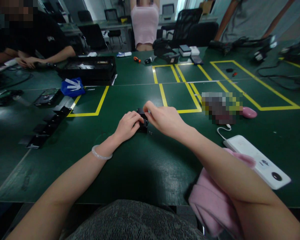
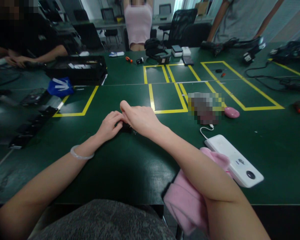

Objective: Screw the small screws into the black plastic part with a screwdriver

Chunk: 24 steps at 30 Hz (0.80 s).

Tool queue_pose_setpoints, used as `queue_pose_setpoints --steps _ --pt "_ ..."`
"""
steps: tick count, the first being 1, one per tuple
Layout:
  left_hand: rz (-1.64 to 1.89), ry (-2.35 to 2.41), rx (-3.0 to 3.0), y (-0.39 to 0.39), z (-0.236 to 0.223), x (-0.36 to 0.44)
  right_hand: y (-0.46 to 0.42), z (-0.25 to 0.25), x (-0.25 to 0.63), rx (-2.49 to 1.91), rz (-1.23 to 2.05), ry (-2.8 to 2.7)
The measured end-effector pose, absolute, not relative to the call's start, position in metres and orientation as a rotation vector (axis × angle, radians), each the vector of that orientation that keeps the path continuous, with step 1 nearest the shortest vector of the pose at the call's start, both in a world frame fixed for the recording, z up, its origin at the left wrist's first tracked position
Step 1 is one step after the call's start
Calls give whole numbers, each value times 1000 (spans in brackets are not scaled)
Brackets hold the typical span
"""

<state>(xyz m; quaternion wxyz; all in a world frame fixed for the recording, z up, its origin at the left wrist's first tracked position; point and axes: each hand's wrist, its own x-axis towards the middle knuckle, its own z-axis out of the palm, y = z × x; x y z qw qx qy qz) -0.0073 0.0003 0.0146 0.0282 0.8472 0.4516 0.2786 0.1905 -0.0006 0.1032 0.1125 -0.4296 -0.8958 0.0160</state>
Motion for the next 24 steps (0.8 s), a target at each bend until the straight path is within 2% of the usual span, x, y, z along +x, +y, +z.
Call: queue_pose_setpoints --steps 24 --pt "888 1377 2639 1 13 -8 1 103 193 -1249 12 -2636"
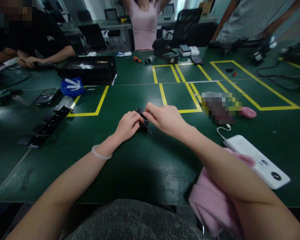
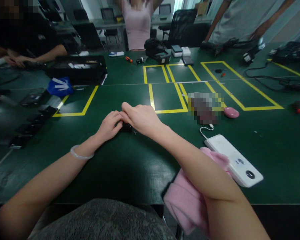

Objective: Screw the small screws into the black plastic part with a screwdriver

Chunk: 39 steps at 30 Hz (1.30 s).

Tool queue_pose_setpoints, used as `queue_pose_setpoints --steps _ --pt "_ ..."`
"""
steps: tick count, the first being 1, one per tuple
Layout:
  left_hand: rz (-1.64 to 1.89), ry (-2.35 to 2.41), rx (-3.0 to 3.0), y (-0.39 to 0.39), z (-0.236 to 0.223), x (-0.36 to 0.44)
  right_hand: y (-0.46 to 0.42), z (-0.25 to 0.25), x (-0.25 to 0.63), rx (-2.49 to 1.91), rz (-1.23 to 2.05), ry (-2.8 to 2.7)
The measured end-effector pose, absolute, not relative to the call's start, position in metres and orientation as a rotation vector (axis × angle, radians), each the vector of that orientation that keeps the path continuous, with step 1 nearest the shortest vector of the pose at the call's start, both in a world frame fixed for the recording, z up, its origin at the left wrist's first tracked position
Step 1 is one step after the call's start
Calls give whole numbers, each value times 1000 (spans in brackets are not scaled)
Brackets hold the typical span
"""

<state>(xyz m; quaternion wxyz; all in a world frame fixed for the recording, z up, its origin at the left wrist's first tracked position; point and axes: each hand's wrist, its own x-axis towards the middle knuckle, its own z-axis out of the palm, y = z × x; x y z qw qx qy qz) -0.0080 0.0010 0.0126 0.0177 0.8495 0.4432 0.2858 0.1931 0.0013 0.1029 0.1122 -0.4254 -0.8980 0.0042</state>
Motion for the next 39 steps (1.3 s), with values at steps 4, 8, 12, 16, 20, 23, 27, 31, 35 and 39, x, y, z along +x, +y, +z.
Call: queue_pose_setpoints --steps 4,8,12,16,20,23,27,31,35,39 --pt "883 1373 2621 0 14 -8 2 104 192 -1282 19 -2640" --pt "872 1384 2622 0 14 -7 1 104 193 -1226 63 -2638" --pt "872 1382 2628 0 15 -7 2 105 193 -1281 -1 -2642" --pt "885 1368 2633 0 14 -8 2 104 193 -1266 8 -2642" --pt "894 1372 2639 1 13 -8 2 103 194 -1181 54 -2619" --pt "891 1376 2639 0 13 -8 3 102 194 -1223 17 -2632" --pt "883 1373 2637 0 15 -8 2 103 193 -1261 4 -2639" --pt "880 1372 2635 0 14 -8 2 103 194 -1237 37 -2618" --pt "921 1362 2641 0 14 -8 2 104 194 -1279 -3 -2628" --pt "886 1373 2621 0 14 -8 2 105 192 -1290 9 -2640"
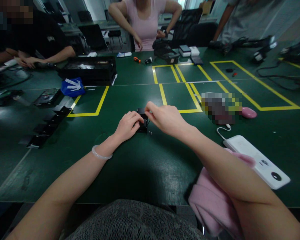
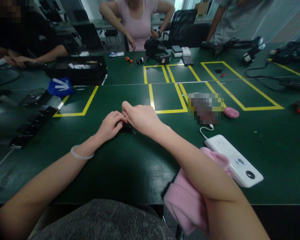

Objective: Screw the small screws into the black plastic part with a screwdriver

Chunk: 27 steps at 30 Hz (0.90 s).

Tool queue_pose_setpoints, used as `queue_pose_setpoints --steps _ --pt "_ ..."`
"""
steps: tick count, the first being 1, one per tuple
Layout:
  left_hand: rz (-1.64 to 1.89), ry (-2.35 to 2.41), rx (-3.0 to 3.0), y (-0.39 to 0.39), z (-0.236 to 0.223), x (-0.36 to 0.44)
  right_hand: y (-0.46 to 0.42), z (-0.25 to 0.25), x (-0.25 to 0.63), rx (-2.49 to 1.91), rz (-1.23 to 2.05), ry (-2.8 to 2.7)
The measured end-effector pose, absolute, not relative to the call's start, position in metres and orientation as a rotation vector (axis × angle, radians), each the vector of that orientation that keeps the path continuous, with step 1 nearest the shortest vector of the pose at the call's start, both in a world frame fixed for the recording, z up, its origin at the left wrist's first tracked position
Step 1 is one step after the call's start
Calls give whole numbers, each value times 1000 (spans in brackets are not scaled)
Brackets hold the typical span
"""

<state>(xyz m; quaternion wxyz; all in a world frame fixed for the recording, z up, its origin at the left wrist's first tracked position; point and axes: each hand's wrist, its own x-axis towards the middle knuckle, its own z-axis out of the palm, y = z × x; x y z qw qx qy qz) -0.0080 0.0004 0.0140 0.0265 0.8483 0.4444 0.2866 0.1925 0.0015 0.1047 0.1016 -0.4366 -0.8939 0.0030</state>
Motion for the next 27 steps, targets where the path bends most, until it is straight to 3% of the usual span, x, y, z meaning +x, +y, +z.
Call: queue_pose_setpoints --steps 27 --pt "862 1382 2610 -1 16 -7 3 100 193 -1228 39 -2605"
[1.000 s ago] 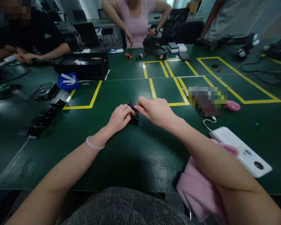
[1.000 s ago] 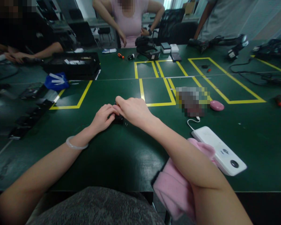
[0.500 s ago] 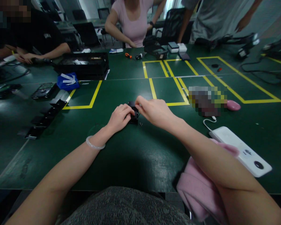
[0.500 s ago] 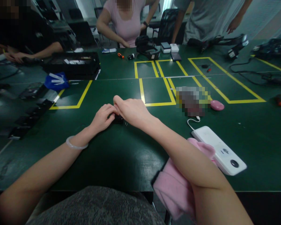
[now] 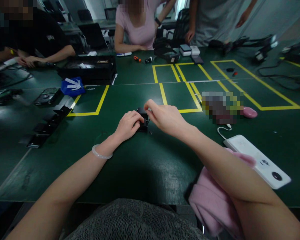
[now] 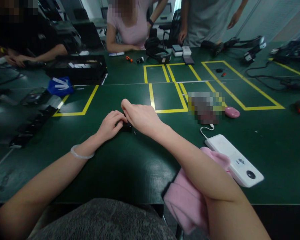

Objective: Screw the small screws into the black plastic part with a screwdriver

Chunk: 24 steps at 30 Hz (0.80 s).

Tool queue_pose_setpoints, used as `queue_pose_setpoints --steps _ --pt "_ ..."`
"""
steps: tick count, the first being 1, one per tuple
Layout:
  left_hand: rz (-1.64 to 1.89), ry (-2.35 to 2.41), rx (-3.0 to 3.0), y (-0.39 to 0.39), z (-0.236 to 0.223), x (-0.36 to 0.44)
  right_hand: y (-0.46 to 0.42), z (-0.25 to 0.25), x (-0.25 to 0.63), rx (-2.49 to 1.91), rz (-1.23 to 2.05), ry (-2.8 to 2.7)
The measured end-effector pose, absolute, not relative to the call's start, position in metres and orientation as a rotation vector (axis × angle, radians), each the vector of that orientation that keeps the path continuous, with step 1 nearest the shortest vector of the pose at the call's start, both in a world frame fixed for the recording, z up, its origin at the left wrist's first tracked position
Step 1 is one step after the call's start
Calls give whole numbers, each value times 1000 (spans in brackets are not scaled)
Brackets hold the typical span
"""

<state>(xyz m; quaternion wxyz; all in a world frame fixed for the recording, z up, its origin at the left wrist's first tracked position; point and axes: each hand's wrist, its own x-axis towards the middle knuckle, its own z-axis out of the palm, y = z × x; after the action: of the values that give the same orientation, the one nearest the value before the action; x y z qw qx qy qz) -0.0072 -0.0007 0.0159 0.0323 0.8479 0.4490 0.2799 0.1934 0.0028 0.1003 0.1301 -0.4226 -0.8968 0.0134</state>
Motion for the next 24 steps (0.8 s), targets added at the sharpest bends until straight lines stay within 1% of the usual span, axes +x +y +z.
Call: queue_pose_setpoints --steps 6,12,18,24 --pt "864 1384 2601 -1 16 -7 2 103 193 -1295 -11 -2610" --pt "865 1392 2588 0 15 -7 0 104 193 -1192 82 -2622" --pt "872 1384 2607 -1 15 -7 2 103 193 -1262 8 -2624" --pt "854 1397 2610 0 14 -7 2 102 194 -1197 89 -2615"
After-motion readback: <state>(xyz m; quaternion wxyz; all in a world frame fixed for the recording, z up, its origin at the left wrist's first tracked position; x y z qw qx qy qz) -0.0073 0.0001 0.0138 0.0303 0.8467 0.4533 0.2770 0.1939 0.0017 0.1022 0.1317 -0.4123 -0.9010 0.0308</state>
